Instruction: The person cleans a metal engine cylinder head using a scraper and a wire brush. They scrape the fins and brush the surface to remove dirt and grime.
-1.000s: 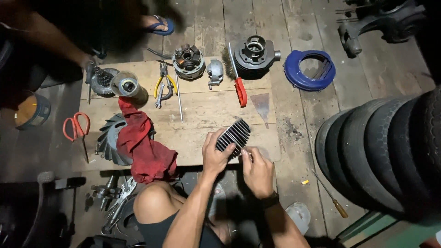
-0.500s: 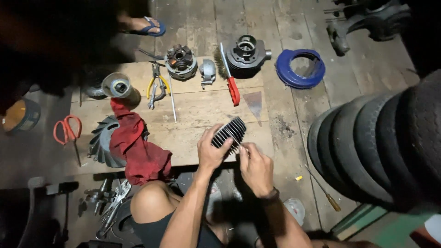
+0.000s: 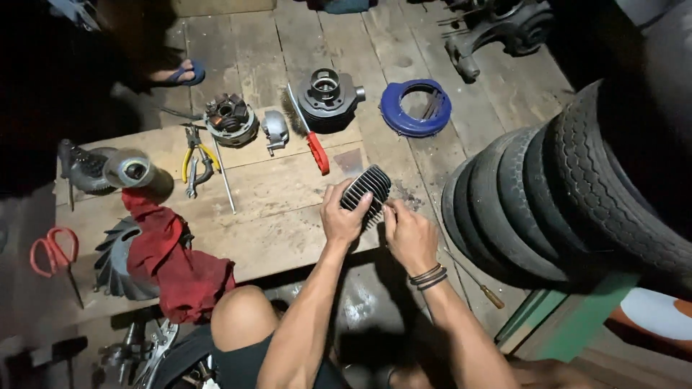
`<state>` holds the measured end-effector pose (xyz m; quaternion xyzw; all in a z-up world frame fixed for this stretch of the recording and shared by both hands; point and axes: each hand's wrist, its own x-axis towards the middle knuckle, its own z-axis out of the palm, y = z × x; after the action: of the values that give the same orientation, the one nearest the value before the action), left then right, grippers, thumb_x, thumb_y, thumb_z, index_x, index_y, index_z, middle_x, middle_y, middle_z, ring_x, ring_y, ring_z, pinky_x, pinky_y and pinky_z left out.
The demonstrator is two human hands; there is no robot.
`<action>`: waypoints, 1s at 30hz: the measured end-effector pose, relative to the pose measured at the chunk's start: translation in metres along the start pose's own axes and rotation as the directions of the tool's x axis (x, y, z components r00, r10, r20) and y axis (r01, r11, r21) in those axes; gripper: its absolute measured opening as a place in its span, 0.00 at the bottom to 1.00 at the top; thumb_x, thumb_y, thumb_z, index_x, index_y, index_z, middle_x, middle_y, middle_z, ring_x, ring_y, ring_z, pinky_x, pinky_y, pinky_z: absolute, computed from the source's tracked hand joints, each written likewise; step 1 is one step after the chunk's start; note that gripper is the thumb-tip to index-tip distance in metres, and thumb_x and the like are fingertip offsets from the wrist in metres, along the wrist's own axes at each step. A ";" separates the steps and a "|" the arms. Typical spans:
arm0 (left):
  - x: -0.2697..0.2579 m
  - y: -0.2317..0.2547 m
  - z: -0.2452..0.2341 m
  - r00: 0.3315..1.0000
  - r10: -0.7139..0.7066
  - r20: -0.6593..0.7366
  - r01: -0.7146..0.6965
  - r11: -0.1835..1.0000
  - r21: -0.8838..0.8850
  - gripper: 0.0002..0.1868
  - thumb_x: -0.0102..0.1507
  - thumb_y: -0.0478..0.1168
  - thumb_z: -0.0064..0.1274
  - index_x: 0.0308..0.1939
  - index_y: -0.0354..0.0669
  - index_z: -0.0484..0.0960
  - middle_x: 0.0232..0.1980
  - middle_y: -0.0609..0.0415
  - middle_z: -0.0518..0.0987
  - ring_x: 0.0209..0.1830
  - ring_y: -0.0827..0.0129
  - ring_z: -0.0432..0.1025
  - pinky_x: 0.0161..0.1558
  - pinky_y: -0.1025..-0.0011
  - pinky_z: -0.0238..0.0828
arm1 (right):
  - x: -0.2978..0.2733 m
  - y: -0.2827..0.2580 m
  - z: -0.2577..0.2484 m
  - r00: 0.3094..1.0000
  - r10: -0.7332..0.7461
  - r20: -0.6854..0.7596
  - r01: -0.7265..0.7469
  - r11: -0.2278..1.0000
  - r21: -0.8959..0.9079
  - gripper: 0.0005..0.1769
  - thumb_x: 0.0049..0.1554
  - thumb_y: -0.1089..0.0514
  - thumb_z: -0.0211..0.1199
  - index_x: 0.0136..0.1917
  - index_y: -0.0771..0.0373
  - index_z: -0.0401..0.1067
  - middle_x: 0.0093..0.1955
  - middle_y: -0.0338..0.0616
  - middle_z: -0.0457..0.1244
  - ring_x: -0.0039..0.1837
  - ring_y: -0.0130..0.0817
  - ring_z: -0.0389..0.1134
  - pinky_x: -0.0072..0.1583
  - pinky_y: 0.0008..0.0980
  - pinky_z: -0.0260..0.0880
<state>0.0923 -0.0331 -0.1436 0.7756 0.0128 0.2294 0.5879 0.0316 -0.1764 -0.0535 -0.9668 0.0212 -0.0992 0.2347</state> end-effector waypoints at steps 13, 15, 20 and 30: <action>-0.014 -0.020 0.014 0.999 0.051 -0.008 -0.050 0.996 0.069 0.29 0.56 0.65 0.65 0.55 0.56 0.83 0.40 0.53 0.74 0.38 0.52 0.77 0.41 0.59 0.74 | -0.024 0.042 -0.012 0.975 0.184 0.125 -0.194 0.978 0.075 0.14 0.64 0.48 0.57 0.54 0.54 0.79 0.41 0.59 0.72 0.47 0.63 0.74 0.48 0.57 0.74; -0.020 -0.023 0.010 1.000 0.029 0.002 -0.029 0.998 0.056 0.29 0.57 0.64 0.65 0.55 0.55 0.83 0.40 0.52 0.74 0.38 0.53 0.77 0.41 0.60 0.74 | -0.023 0.035 -0.015 0.979 0.165 0.122 -0.174 0.983 0.061 0.13 0.63 0.47 0.58 0.54 0.51 0.79 0.40 0.56 0.72 0.47 0.60 0.74 0.47 0.55 0.74; -0.017 -0.022 0.008 1.000 0.023 0.012 -0.024 1.000 0.012 0.29 0.57 0.64 0.65 0.57 0.56 0.82 0.42 0.53 0.75 0.39 0.55 0.77 0.42 0.62 0.74 | -0.012 0.029 -0.029 0.994 0.085 0.069 -0.090 0.993 0.077 0.10 0.62 0.46 0.60 0.51 0.46 0.79 0.36 0.53 0.71 0.46 0.57 0.74 0.46 0.52 0.74; -0.017 -0.004 -0.003 1.000 0.006 0.019 -0.005 0.998 -0.059 0.23 0.72 0.57 0.42 0.55 0.49 0.86 0.41 0.48 0.79 0.42 0.52 0.77 0.47 0.60 0.73 | -0.020 0.021 -0.007 0.997 0.081 -0.020 -0.069 0.938 0.339 0.07 0.60 0.52 0.65 0.48 0.54 0.80 0.39 0.55 0.72 0.48 0.60 0.73 0.47 0.54 0.73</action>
<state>0.0767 -0.0342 -0.1528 0.7602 -0.0017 0.2240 0.6098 0.0110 -0.1964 -0.0603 -0.9088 0.0447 -0.1085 0.4003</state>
